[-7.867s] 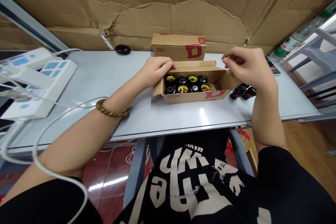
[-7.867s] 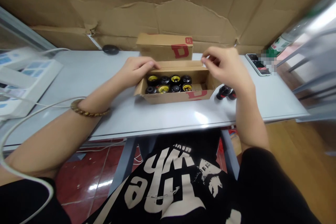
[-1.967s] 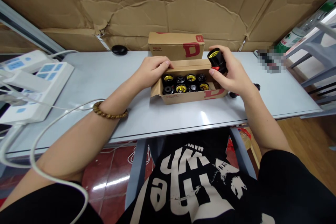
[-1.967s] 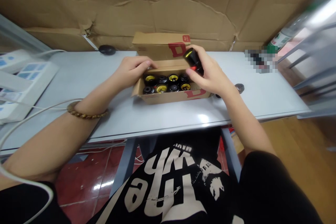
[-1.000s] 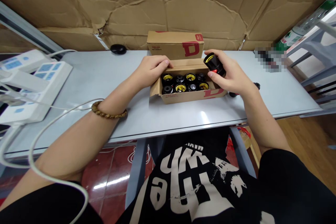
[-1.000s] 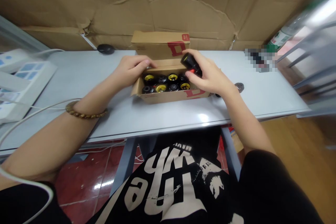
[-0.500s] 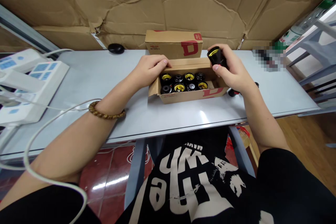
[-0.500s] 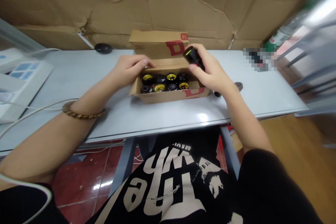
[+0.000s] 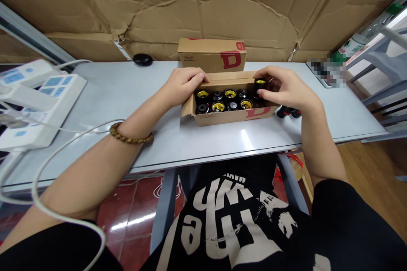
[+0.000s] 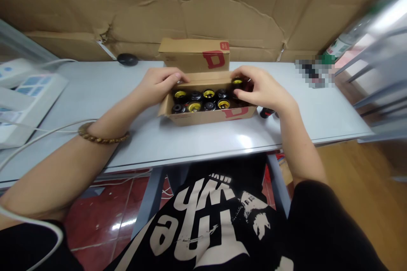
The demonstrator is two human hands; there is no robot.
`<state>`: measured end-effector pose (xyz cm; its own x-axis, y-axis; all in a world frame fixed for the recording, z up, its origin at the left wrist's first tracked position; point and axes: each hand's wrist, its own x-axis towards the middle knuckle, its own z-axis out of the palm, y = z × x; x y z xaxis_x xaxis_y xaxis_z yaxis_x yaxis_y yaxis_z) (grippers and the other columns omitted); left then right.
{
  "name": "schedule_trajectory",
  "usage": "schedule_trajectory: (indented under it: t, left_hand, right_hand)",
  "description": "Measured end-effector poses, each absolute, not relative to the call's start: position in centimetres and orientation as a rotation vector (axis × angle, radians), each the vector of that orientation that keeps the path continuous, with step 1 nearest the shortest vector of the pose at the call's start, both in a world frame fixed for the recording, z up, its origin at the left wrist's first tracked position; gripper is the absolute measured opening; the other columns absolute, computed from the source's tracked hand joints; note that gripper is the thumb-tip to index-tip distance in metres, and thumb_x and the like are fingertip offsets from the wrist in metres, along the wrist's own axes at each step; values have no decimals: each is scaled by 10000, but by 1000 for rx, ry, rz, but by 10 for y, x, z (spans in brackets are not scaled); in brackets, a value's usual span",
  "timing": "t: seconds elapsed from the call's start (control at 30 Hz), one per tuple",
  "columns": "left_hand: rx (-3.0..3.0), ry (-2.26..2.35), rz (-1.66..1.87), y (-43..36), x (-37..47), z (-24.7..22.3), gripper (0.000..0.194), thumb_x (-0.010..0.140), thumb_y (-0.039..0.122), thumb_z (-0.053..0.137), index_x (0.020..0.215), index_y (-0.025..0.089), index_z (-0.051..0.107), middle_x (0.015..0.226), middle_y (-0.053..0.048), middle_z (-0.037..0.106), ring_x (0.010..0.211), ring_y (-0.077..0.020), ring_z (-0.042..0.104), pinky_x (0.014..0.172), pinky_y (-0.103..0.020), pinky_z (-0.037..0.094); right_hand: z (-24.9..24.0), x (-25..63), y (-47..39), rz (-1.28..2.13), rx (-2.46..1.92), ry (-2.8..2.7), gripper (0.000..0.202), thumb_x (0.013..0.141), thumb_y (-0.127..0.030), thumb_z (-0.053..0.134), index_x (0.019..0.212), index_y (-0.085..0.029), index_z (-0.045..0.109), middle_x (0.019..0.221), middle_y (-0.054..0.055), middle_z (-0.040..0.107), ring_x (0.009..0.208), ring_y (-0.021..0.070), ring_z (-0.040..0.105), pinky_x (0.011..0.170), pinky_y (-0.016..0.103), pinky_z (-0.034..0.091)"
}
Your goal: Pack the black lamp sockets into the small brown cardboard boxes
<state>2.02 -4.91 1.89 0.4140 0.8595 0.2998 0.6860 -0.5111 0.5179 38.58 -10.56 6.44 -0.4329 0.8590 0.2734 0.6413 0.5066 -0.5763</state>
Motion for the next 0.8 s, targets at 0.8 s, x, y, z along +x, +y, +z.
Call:
schedule_trajectory:
  t: [0.8]
  left_hand:
    - [2385, 1325, 760, -49, 19, 19, 500, 1113, 479, 440, 1094, 224, 870, 1155, -92, 872, 1104, -300, 774, 1087, -416, 584]
  right_hand:
    - [60, 370, -112, 269, -1342, -2354, 310, 832, -225, 906, 1103, -256, 757, 1142, 113, 765, 1039, 366, 754, 962, 577, 663]
